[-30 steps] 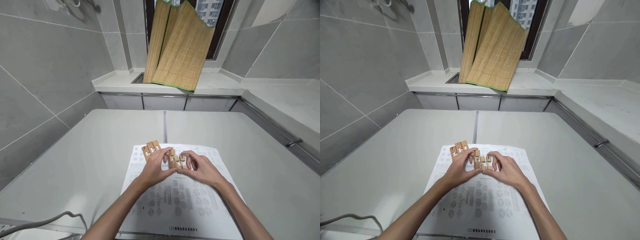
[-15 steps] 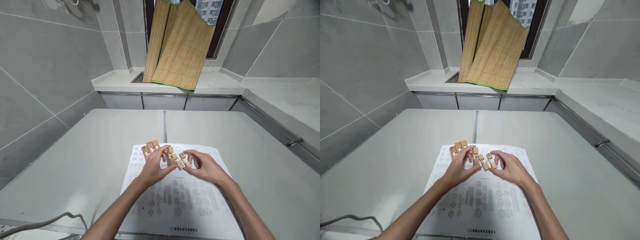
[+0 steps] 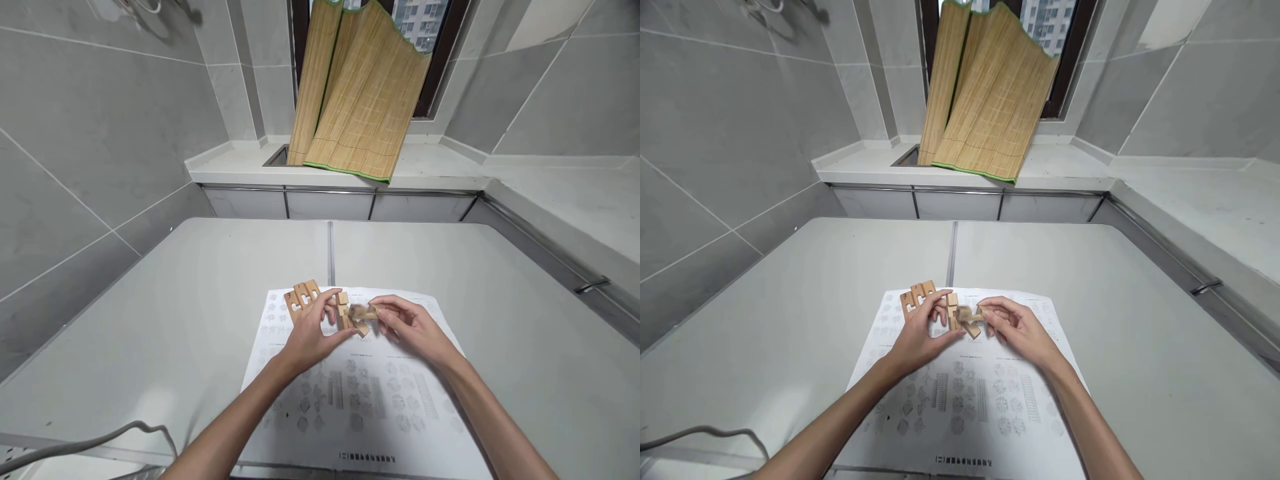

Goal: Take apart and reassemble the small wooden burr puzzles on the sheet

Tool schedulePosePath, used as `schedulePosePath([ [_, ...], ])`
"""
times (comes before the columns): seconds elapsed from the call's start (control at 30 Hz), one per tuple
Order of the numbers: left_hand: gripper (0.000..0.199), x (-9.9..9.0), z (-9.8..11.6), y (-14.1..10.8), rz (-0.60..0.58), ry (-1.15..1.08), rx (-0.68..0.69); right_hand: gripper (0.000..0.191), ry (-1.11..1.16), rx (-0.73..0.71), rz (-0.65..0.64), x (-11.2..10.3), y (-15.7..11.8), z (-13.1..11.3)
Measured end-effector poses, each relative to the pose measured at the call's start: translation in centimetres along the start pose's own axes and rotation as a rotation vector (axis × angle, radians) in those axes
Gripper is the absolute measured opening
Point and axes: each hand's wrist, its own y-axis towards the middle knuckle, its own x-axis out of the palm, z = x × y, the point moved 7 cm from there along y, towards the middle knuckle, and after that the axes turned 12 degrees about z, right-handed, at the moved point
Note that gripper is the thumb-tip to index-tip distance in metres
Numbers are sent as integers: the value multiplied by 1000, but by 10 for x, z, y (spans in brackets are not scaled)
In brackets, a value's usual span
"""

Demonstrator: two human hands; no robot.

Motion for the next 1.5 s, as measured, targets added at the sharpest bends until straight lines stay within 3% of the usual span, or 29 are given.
schedulePosePath([
  [0.17,70,9,7,-5,-94,-56,29,41,88,18,-94,18,-5,-1],
  [0.43,68,10,7,-6,-124,-142,-102,43,119,22,21,21,-4,6],
  [0.8,64,10,21,-6,-188,-282,-126,42,154,43,42,20,-1,9],
  [0.97,62,14,17,-8,-198,-346,-182,45,147,37,59,19,-1,9],
  [1.13,33,15,15,-5,-174,-411,-207,45,144,50,66,20,-1,9],
  [1.4,32,13,12,-4,-142,-362,-203,46,119,34,110,22,-2,3],
  [1.5,36,10,4,-1,-56,-359,-231,47,67,11,163,16,-1,4],
])
